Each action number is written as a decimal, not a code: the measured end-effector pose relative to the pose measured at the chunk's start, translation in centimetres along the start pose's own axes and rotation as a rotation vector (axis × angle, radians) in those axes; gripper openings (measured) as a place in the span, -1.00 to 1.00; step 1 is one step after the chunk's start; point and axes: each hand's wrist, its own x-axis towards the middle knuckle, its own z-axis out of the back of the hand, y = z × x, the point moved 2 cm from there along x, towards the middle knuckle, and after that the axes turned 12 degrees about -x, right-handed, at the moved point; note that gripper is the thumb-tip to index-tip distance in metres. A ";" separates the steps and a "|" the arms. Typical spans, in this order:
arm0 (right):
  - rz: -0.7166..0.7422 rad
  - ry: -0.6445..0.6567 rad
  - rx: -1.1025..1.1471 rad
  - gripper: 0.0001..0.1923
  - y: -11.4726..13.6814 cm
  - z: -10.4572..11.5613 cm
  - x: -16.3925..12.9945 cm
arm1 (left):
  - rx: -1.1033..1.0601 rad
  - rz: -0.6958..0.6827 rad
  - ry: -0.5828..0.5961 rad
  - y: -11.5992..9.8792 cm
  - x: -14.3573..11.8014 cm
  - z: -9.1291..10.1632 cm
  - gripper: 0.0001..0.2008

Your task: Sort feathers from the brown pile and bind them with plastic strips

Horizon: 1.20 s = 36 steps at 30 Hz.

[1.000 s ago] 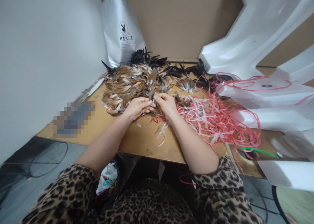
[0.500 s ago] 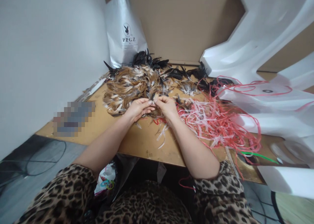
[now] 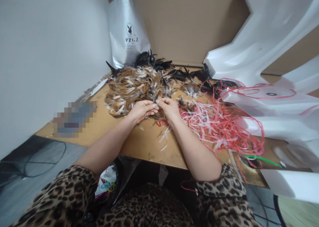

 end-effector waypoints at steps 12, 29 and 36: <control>0.034 0.008 -0.047 -0.80 -0.2 -0.2 0.1 | 0.012 0.017 -0.045 -0.1 0.0 -0.2 -0.84; 0.527 0.301 -1.419 -0.80 0.2 2.4 0.1 | -0.116 -0.131 -0.178 -1.2 0.6 0.8 -0.88; 0.504 0.192 -1.508 -0.78 -0.8 1.0 -0.4 | -0.131 -0.126 -0.190 -1.3 0.5 0.7 -0.89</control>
